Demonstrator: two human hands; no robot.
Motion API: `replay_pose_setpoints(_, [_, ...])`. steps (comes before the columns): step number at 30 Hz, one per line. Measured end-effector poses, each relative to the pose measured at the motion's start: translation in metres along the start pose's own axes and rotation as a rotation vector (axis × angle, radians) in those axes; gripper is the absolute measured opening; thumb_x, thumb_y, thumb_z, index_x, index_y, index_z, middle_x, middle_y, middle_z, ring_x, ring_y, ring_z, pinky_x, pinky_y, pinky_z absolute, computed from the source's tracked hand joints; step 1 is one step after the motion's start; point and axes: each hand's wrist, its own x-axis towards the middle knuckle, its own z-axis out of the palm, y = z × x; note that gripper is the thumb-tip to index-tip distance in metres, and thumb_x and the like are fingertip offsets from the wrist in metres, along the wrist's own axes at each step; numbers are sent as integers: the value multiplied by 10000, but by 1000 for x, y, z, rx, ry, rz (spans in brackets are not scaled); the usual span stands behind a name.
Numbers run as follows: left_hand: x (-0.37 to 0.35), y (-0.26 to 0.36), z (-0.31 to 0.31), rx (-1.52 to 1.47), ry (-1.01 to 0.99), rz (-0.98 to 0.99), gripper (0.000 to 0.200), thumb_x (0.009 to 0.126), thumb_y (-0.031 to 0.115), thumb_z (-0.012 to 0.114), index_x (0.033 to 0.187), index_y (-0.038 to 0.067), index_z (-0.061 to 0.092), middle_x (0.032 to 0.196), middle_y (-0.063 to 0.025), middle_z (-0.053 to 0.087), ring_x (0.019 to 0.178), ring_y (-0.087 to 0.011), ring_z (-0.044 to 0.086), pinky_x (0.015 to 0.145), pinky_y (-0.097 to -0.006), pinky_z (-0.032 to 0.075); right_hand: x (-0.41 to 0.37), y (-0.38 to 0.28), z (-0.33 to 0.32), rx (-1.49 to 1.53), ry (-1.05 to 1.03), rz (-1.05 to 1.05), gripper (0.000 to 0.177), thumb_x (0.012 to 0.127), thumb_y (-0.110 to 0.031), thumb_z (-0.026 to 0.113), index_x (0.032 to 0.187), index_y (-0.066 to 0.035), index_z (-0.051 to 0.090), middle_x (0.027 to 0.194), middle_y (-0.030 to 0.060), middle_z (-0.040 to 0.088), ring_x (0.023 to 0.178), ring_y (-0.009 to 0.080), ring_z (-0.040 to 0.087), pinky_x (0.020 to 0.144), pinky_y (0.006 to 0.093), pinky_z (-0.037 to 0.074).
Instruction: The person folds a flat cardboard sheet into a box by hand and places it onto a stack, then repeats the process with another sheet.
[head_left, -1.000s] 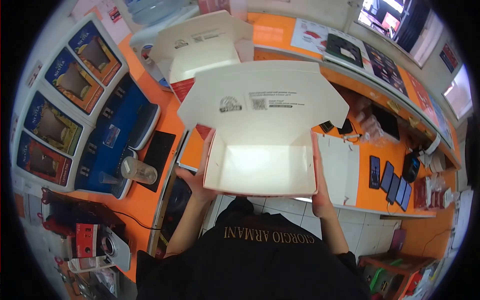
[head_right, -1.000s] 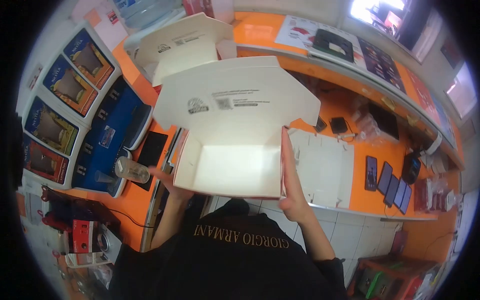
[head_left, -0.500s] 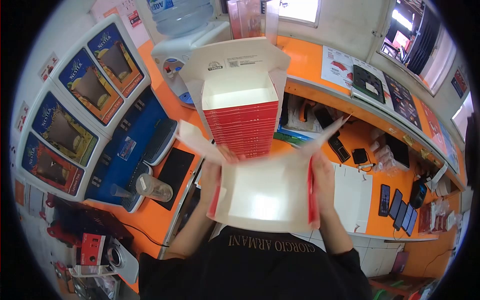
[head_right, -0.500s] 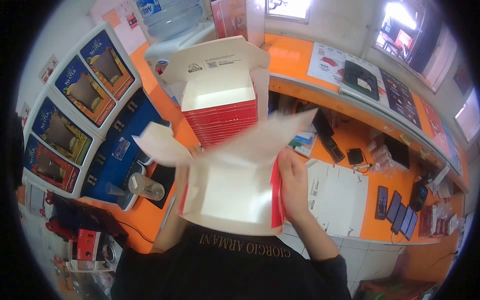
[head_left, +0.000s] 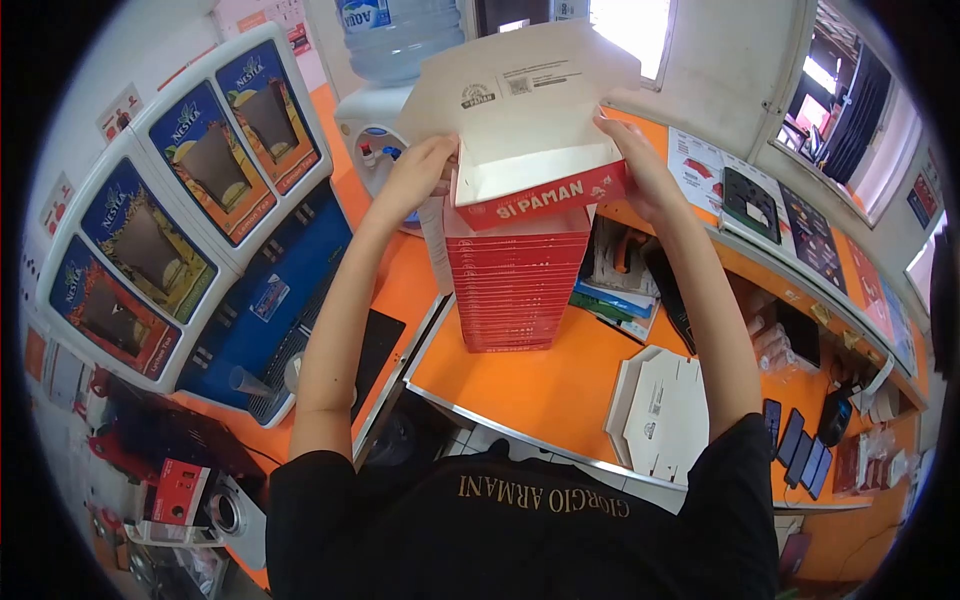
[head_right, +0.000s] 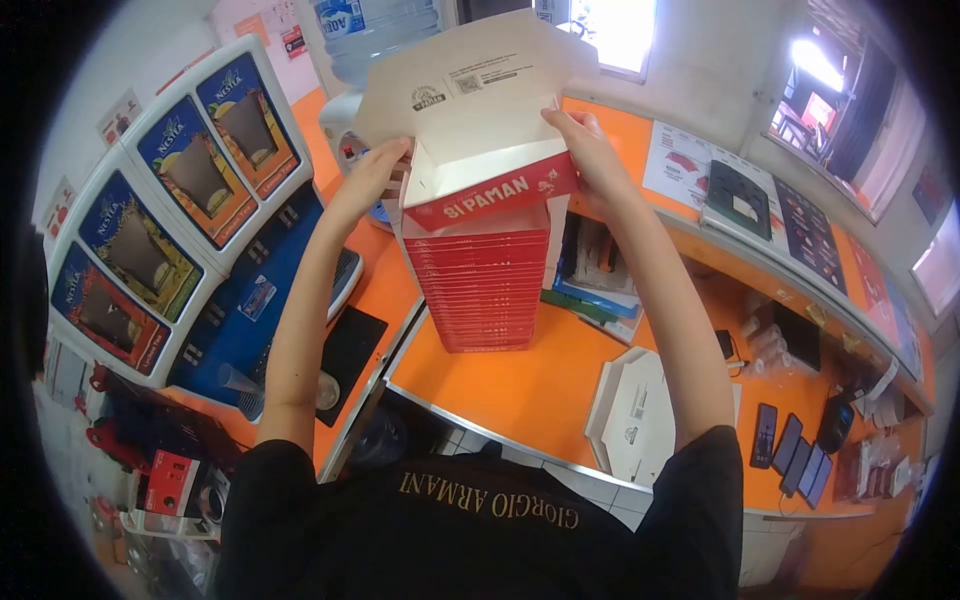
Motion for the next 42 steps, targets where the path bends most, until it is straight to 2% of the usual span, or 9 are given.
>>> replay_pose_setpoints(8, [-2,-24,-17,810,-231,143,444,776,231,567,1069,-95,501,1078,-250,526,878,-324,592,828,-362,457,26,33,11,-88,-131,127,585,860,-400,538,1242,-13,320,1106,158,500,971,196,562,765,346,508])
replay_pose_setpoints(10, [-5,-22,-16,779,-258,107,500,738,182,543,1139,-95,432,1132,-254,474,921,-290,581,765,-349,488,26,39,13,-20,-140,112,596,854,-407,551,1238,-14,318,1109,156,496,963,190,554,735,324,501])
replay_pose_setpoints(12, [-13,-18,-14,280,-247,-192,556,744,146,521,1231,-29,319,1151,-190,469,1135,-272,482,834,-358,484,22,38,9,30,-184,182,608,839,-345,566,1267,3,309,1131,160,485,969,196,543,713,307,496])
replay_pose_setpoints(18, [-19,-27,-15,160,-194,-112,548,773,171,440,1275,31,271,1249,-181,392,1176,-280,443,816,-385,501,21,40,-5,-185,-221,193,535,789,-123,533,1278,25,375,1148,93,505,1030,162,535,817,318,479])
replay_pose_setpoints(25, [-16,-17,-14,292,-262,-161,562,778,173,424,1306,41,284,1221,-174,440,1107,-250,501,818,-375,496,23,51,-11,-340,-228,48,485,759,-123,517,1192,93,498,1039,186,595,908,216,597,677,335,508])
replay_pose_setpoints(31, [4,-29,-17,500,-254,-43,513,782,96,455,1279,4,365,1093,-177,557,960,-227,601,792,-384,509,40,36,1,-1013,-263,23,375,760,-76,525,1109,56,568,982,259,610,928,307,608,819,337,472])
replay_pose_setpoints(33, [-2,-12,-10,663,-125,-28,408,713,61,533,1108,-41,521,1065,-252,596,941,-352,613,826,-381,473,42,26,10,-1375,-284,-84,303,719,-34,533,1003,34,612,946,300,595,921,370,598,798,384,480])
replay_pose_setpoints(36, [-1,-19,-11,921,-13,277,346,681,51,564,1015,-36,585,1038,-261,594,967,-372,591,823,-417,471,28,26,13,-1458,21,-513,237,684,-6,542,899,35,631,901,264,619,891,381,604,766,427,488])
replay_pose_setpoints(42, [0,-18,-8,1145,-46,256,334,675,71,584,1002,10,613,926,-250,615,933,-385,587,835,-425,463,40,46,10,-1593,37,-488,244,698,-11,545,920,16,644,890,227,633,860,362,620,774,429,499])
